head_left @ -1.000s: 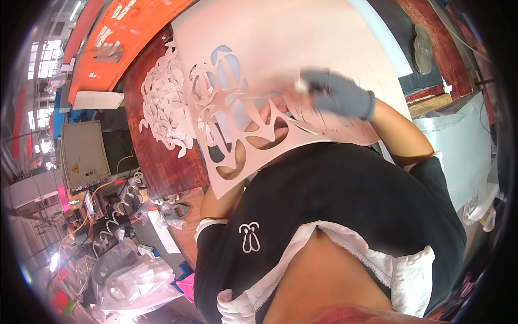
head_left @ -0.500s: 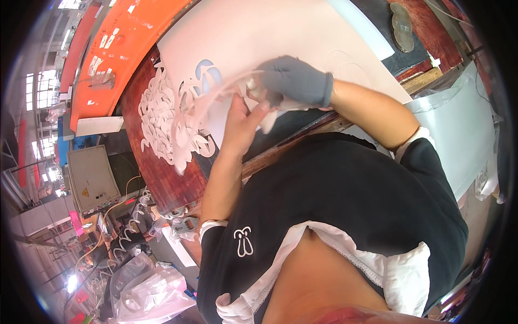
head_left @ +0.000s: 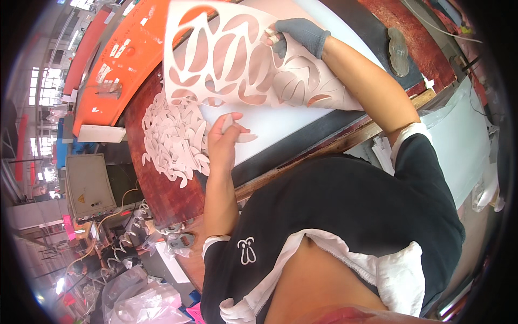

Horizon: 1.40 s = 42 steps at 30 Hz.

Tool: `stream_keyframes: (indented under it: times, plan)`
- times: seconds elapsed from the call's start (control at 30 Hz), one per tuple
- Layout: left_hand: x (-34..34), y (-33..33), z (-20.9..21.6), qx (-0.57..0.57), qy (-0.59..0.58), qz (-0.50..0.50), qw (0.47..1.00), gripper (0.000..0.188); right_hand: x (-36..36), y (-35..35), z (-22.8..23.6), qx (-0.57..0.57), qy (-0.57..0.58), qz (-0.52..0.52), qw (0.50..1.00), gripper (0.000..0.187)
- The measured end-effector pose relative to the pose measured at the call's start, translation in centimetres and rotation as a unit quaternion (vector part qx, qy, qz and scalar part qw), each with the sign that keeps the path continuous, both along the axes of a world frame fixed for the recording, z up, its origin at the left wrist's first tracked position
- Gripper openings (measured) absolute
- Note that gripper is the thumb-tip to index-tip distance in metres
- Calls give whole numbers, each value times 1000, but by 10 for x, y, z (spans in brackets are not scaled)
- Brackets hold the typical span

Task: The person places a sheet of white material on a hydraulic cutting machine, operates the press to cut a pattern, then removes the cut pieces and scrap. They repeat the cycle with additional sheets, collecting the cut pieces into a pink basket.

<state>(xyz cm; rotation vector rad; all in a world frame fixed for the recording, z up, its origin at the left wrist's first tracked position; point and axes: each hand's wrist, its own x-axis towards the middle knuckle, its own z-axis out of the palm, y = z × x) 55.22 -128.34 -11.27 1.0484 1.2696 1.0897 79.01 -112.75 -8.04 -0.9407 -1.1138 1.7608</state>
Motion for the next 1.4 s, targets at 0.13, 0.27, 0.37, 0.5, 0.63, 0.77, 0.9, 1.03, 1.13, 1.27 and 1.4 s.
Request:
stream_keyframes:
  times: [0.13,0.27,0.37,0.5,0.63,0.77,0.9,1.03,1.13,1.27,1.4]
  plan:
    - [56,11,-23,87,-22,-84,992,38,-19,-8,-24,22,16,-27,999,22]
    - [83,49,-35,66,98,-103,988,53,-24,-11,-31,-11,40,-6,999,26]
    - [89,73,-38,61,108,-108,986,44,0,-9,-19,105,-165,-4,981,32]
    - [85,86,-41,-32,57,-142,988,42,44,-28,-12,220,-433,39,873,41]
    - [86,88,-39,-19,46,-110,993,39,55,-57,-31,100,-389,79,913,42]
    - [93,75,-28,27,61,-89,994,58,40,-77,-43,-171,12,6,985,35]
    - [100,58,-21,182,204,-160,949,67,18,-85,-41,-159,-26,22,987,46]
    - [93,58,-18,132,176,-144,965,58,14,-78,-32,-87,-58,41,994,45]
    - [92,56,-19,217,227,-78,946,47,17,-74,-30,8,-139,0,990,44]
    - [91,36,-15,357,387,-31,850,24,18,-73,-34,-8,-65,7,998,38]
    - [82,19,-10,499,399,-13,769,15,31,-60,-34,-61,-27,-80,995,31]
